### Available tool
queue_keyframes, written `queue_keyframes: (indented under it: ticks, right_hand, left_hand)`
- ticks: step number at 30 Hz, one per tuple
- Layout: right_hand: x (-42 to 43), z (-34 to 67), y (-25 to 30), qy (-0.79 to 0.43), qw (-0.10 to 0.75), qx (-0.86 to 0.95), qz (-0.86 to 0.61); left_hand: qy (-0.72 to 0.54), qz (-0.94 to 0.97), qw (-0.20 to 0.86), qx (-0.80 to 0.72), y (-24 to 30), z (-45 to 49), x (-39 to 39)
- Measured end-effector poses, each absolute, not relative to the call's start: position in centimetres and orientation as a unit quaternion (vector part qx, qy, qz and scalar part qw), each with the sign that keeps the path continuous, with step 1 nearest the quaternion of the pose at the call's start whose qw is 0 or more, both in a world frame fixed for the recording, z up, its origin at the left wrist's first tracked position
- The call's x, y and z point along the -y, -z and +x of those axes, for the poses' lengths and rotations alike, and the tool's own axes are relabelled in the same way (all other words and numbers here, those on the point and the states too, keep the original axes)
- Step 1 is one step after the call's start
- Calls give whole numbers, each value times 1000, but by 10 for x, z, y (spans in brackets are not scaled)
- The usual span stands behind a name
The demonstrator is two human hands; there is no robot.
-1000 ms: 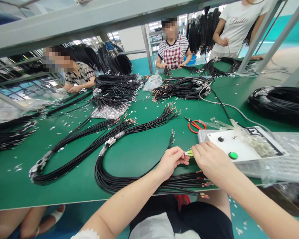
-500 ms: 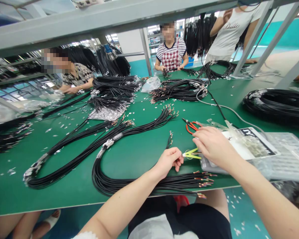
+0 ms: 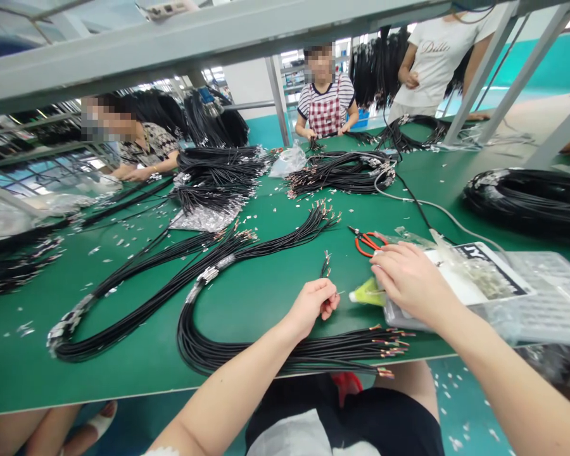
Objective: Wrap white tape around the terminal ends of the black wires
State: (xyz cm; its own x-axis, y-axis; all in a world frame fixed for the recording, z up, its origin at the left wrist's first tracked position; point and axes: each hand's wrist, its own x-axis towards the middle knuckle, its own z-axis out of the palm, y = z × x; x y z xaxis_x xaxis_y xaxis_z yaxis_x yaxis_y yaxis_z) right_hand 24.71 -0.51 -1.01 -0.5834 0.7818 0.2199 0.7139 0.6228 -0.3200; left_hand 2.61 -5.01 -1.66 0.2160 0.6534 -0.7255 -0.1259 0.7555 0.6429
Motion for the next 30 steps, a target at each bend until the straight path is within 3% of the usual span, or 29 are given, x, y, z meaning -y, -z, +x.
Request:
queue_keyframes:
  ticks: [5, 8, 10, 15, 20, 24, 30]
  right_hand:
    - [12, 239, -19, -74, 218, 874, -428]
    - [41, 229, -29, -126, 221, 876, -410]
    - [68, 222, -23, -183, 191, 888, -377]
    - [111, 214, 9, -154, 8, 887, -435]
    - [114, 223, 24, -136, -48, 882, -448]
    - [115, 231, 24, -105, 6, 898, -427]
    - [110, 222, -24, -171, 220, 869, -409]
  left_hand:
    - [-309, 226, 712, -589, 12, 10, 38]
    - [-337, 220, 681, -611, 11, -5, 26]
    - [-335, 219, 670, -626, 13, -12, 19]
    - [-303, 229, 639, -669, 30, -18, 9]
    - [-267, 308, 585, -701, 44, -11, 13]
    - [-256, 405, 539, -693, 43, -9, 33]
    - [-226, 474, 498, -690, 27, -22, 21]
